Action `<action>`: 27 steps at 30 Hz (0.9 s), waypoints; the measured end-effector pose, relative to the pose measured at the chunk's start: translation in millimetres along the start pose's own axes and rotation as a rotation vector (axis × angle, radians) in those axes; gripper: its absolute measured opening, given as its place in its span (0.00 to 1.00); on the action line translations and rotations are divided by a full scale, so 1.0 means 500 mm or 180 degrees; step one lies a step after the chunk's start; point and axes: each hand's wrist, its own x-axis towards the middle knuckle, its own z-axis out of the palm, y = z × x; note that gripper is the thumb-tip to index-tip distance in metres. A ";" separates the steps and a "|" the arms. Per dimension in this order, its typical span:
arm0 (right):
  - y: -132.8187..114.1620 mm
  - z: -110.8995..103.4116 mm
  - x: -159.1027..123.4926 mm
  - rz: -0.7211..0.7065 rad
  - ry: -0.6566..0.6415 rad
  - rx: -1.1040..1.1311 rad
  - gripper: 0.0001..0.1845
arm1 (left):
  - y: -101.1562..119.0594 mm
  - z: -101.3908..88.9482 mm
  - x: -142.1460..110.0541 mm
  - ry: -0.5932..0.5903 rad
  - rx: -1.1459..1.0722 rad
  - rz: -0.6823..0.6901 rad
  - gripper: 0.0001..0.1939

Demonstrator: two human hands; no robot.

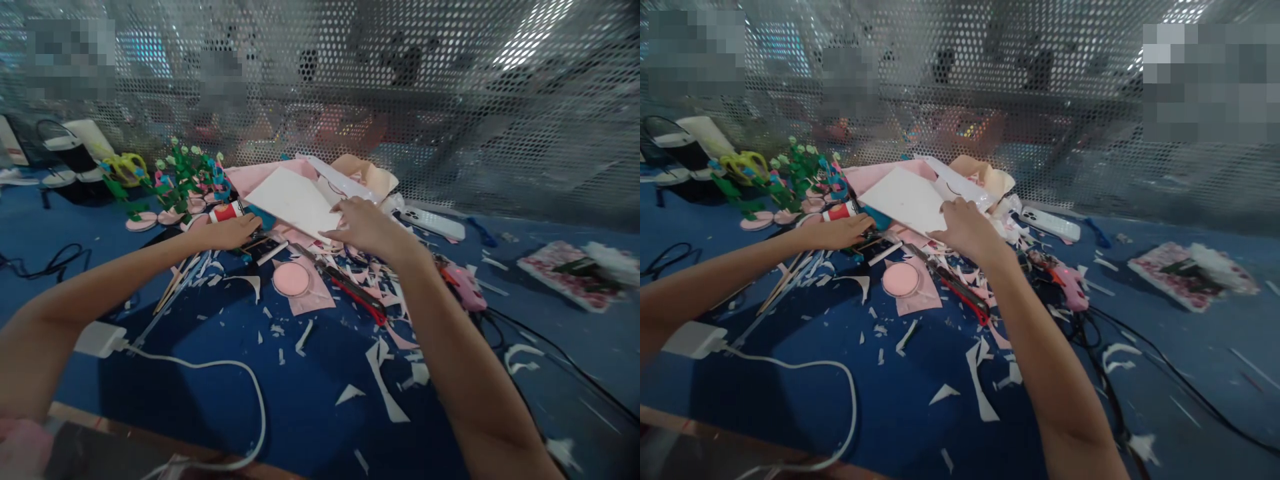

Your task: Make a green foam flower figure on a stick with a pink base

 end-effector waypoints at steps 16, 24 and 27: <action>-0.009 -0.092 -0.112 -0.0266 -0.0687 0.0401 0.20 | -0.003 -0.036 0.005 -0.0205 -0.1265 -0.0639 0.17; -0.020 -0.075 -0.130 -0.0159 -0.1200 0.0437 0.22 | 0.031 0.004 0.009 -0.0213 -0.1340 -0.0522 0.36; -0.015 -0.061 -0.139 -0.0154 -0.1179 0.0485 0.21 | 0.036 0.016 0.008 -0.0318 -0.1498 -0.0480 0.34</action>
